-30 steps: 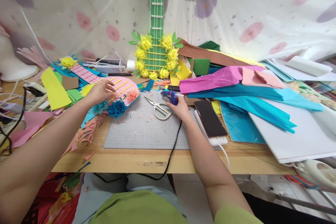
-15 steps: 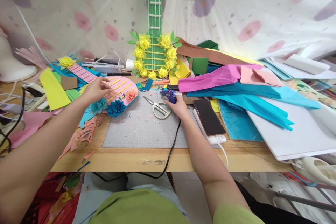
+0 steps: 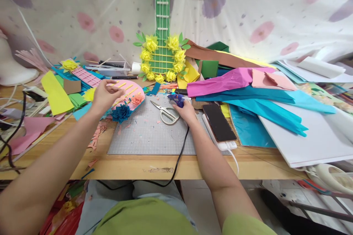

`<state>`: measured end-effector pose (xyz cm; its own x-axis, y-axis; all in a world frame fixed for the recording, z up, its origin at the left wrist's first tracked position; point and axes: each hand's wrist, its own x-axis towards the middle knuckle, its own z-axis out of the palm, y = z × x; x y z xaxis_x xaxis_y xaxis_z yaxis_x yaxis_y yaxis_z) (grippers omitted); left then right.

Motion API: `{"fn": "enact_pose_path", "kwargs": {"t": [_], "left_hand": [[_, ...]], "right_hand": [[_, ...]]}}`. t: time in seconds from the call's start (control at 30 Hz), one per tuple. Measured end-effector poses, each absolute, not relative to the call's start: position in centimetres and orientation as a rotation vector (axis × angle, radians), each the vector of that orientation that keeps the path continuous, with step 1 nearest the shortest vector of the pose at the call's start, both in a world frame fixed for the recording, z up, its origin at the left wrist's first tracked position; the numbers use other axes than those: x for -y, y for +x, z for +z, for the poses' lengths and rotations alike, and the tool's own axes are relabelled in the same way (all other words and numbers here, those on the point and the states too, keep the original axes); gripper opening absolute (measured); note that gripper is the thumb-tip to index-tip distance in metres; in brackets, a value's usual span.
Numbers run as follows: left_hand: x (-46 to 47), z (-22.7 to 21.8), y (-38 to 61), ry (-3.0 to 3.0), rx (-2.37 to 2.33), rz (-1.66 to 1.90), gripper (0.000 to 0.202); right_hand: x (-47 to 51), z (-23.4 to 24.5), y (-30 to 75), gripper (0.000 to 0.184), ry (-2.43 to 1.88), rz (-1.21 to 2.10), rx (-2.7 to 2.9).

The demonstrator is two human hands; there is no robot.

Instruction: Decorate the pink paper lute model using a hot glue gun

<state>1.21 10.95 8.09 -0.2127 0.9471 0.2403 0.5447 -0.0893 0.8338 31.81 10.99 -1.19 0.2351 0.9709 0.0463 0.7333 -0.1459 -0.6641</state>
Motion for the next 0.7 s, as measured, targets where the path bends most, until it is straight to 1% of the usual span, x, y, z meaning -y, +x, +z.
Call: {"fn": "enact_pose_path", "kwargs": {"t": [0.07, 0.2, 0.33, 0.4, 0.57, 0.63, 0.7], "left_hand": [[-9.8, 7.0, 3.7, 1.525, -1.597, 1.255, 0.045], [-7.4, 3.6, 9.3, 1.394, -1.393, 1.19, 0.041], [-6.3, 0.0, 12.3, 1.252, -1.354, 1.238, 0.037], [-6.3, -1.2, 12.5, 1.238, -1.39, 1.267, 0.038], [-6.4, -2.3, 11.8, 1.25, -1.455, 1.312, 0.04], [-6.4, -2.2, 11.7, 1.221, -1.451, 1.318, 0.041], [-6.4, -2.1, 11.8, 1.187, -1.446, 1.316, 0.042]], "right_hand": [[-11.0, -1.2, 31.7, 0.043, -1.933, 0.546, 1.542], [-10.6, -0.9, 31.8, 0.046, -1.842, 0.581, 1.395], [-9.3, 0.2, 32.4, 0.054, -1.586, 0.802, 1.301], [-8.6, 1.0, 32.8, 0.052, -1.5, 0.932, 1.377], [-7.4, 2.1, 33.3, 0.043, -1.571, 1.064, 1.7], [-7.3, 2.0, 33.2, 0.042, -1.592, 1.055, 1.78], [-7.3, 1.9, 32.9, 0.041, -1.612, 0.943, 1.767]]}}
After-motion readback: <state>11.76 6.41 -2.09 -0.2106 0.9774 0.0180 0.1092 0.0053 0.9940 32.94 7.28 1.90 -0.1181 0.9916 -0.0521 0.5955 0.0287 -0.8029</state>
